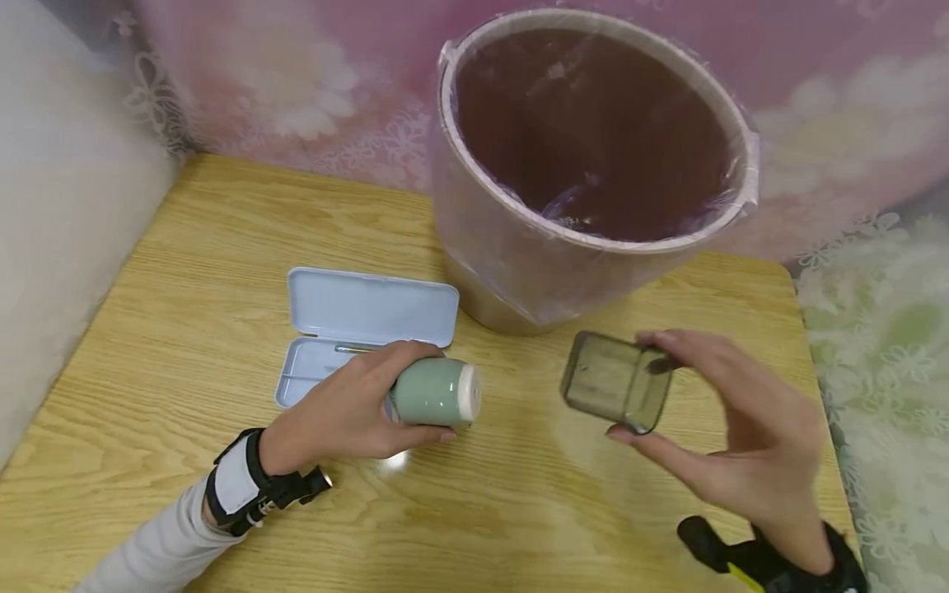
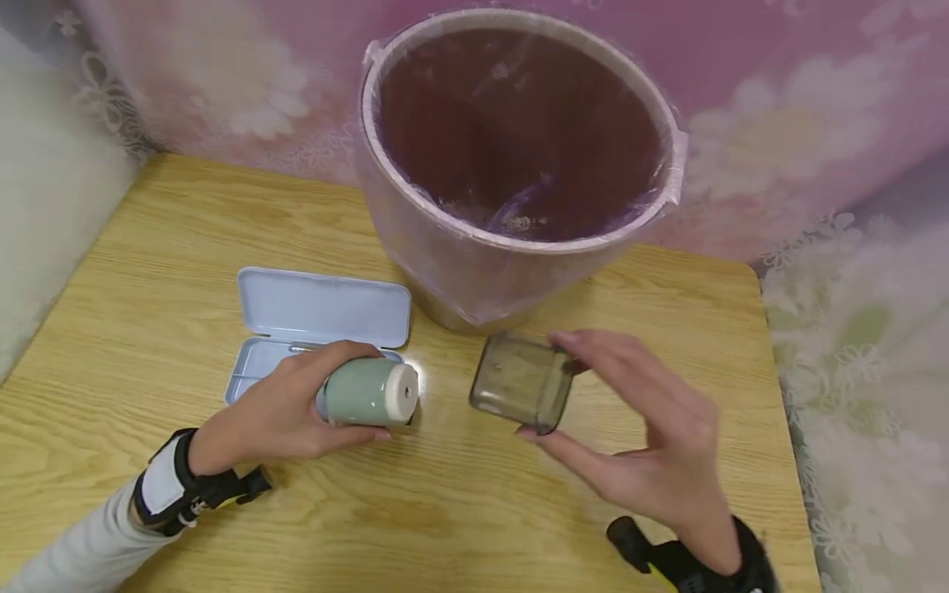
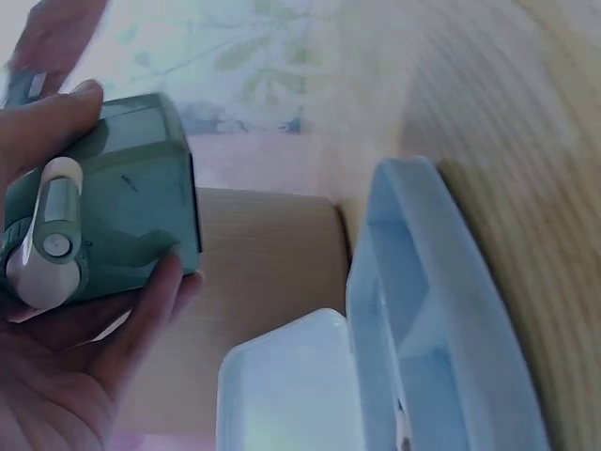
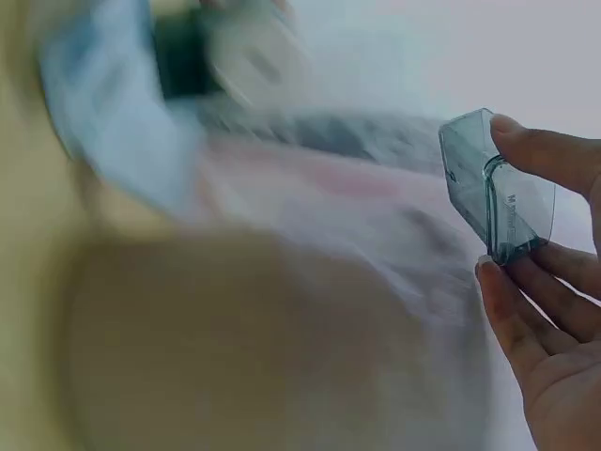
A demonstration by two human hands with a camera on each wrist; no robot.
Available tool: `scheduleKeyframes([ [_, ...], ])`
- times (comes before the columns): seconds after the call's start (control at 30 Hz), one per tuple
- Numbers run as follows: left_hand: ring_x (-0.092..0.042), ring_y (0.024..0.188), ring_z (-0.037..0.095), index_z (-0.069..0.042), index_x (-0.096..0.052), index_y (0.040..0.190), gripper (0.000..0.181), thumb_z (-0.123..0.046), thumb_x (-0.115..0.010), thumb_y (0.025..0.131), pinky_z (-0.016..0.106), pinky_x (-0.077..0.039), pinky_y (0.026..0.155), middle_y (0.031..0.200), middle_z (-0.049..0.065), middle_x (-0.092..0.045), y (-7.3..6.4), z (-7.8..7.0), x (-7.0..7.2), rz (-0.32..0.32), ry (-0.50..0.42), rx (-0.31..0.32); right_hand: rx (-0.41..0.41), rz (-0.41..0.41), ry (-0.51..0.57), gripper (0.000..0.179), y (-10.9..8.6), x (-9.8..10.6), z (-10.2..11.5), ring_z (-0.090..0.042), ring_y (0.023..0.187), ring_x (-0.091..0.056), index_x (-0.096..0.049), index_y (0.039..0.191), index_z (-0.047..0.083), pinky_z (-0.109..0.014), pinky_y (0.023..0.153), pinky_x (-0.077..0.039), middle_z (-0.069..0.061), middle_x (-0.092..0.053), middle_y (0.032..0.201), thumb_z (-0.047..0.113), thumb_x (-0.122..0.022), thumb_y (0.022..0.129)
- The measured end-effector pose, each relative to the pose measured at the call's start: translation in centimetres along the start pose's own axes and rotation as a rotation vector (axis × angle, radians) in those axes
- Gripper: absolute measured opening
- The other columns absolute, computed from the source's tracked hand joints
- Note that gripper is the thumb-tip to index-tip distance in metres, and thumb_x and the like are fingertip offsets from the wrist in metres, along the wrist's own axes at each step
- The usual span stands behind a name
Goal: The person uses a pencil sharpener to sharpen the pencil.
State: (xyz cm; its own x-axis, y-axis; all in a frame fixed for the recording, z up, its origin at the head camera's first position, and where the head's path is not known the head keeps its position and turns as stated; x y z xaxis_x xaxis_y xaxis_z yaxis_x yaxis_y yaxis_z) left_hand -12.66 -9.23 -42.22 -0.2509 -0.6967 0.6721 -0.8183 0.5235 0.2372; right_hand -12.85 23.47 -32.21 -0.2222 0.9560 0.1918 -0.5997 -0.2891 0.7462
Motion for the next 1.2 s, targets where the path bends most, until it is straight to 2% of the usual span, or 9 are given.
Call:
scheduleKeyframes([
  [0.1, -0.066, 0.097, 0.011, -0.014, -0.053, 0.134, 0.080, -0.047, -0.091, 0.071, 0.034, -0.058, 0.080, 0.119, -0.002, -0.067, 0.3, -0.2, 0.1, -0.038, -0.055, -0.040, -0.132, 0.089, 0.007, 0.063, -3.3, -2.5, -1.4, -0.023, 0.120, -0.066, -0.057, 0.123, -0.024, -0.025, 0.099, -0.052, -0.022, -0.068, 0.128, 0.007, -0.088, 0.078],
  [0.23, -0.067, 0.097, 0.011, -0.015, -0.053, 0.134, 0.081, -0.046, -0.092, 0.071, 0.034, -0.058, 0.080, 0.120, -0.001, -0.068, 0.7, -0.6, -0.2, -0.056, -0.092, -0.082, -0.288, 0.138, -0.042, 0.067, -7.1, -4.1, -3.6, -0.018, 0.117, -0.066, -0.059, 0.129, -0.016, -0.023, 0.095, -0.054, -0.020, -0.068, 0.128, 0.004, -0.090, 0.073],
  [0.4, -0.065, 0.098, 0.008, -0.019, -0.053, 0.133, 0.076, -0.048, -0.090, 0.072, 0.032, -0.057, 0.081, 0.119, -0.006, -0.066, 0.9, -0.9, -0.7, -0.003, -0.106, -0.073, -0.402, 0.205, -0.208, 0.074, -8.4, -4.2, -3.9, -0.013, 0.110, -0.069, -0.065, 0.131, -0.002, -0.021, 0.093, -0.055, -0.014, -0.071, 0.124, 0.000, -0.094, 0.063],
  [0.57, -0.063, 0.094, 0.005, -0.020, -0.055, 0.129, 0.075, -0.049, -0.091, 0.071, 0.027, -0.056, 0.079, 0.114, -0.007, -0.065, 0.8, -1.1, -1.4, 0.046, -0.039, -0.078, -0.456, 0.306, -0.387, 0.075, -8.7, -3.8, -3.8, -0.015, 0.107, -0.072, -0.068, 0.131, 0.012, -0.016, 0.093, -0.052, -0.003, -0.074, 0.122, 0.015, -0.097, 0.063],
  [0.77, -0.061, 0.085, 0.006, -0.018, -0.055, 0.127, 0.075, -0.051, -0.091, 0.070, 0.023, -0.054, 0.070, 0.103, -0.004, -0.064, 1.1, -1.4, -2.7, 0.087, 0.100, -0.134, -0.466, 0.318, -0.424, 0.071, -9.7, -4.3, -4.0, -0.018, 0.109, -0.072, -0.069, 0.131, 0.013, -0.015, 0.097, -0.050, -0.002, -0.073, 0.123, 0.020, -0.096, 0.066],
  [0.87, -0.063, 0.087, 0.007, -0.018, -0.055, 0.128, 0.075, -0.051, -0.090, 0.071, 0.025, -0.056, 0.073, 0.106, -0.003, -0.064, 1.3, -1.5, -3.1, 0.102, 0.083, -0.091, -0.486, 0.279, -0.397, 0.071, -10.2, -4.3, -4.1, -0.016, 0.111, -0.071, -0.067, 0.133, 0.013, -0.016, 0.099, -0.050, -0.003, -0.073, 0.123, 0.018, -0.095, 0.068],
  [1.0, -0.064, 0.093, 0.007, -0.022, -0.054, 0.130, 0.073, -0.050, -0.089, 0.073, 0.026, -0.056, 0.077, 0.112, -0.004, -0.065, 1.5, -1.5, -3.3, 0.142, 0.004, -0.013, -0.517, 0.246, -0.302, 0.072, -11.2, -4.6, -4.8, -0.014, 0.116, -0.070, -0.064, 0.136, 0.011, -0.019, 0.101, -0.050, -0.006, -0.072, 0.127, 0.012, -0.093, 0.070],
  [1.07, -0.063, 0.093, 0.008, -0.022, -0.053, 0.130, 0.073, -0.049, -0.089, 0.073, 0.026, -0.056, 0.077, 0.112, -0.004, -0.065, 1.6, -1.6, -3.6, 0.164, -0.021, -0.019, -0.525, 0.251, -0.271, 0.071, -11.7, -4.9, -5.2, -0.015, 0.118, -0.069, -0.063, 0.138, 0.011, -0.021, 0.102, -0.050, -0.007, -0.071, 0.129, 0.011, -0.092, 0.072],
  [1.2, -0.063, 0.089, 0.008, -0.020, -0.053, 0.129, 0.074, -0.050, -0.090, 0.072, 0.022, -0.055, 0.074, 0.108, -0.003, -0.065, 2.1, -2.0, -4.7, 0.178, -0.016, -0.068, -0.530, 0.260, -0.317, 0.070, -12.6, -5.4, -5.6, -0.018, 0.119, -0.069, -0.065, 0.136, 0.011, -0.020, 0.101, -0.050, -0.007, -0.071, 0.129, 0.015, -0.092, 0.072],
])
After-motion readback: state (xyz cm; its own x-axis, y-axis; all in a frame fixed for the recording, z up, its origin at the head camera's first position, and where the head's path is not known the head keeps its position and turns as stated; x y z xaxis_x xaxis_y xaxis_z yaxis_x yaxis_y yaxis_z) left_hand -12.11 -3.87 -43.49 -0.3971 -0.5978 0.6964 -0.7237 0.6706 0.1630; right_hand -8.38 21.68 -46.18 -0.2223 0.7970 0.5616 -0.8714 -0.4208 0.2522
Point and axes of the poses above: each hand's wrist, its own y-axis towards the middle knuckle, its own x-axis out of the back of the hand, z = x × y, the point moved 1 cm from there along y, towards the middle knuckle
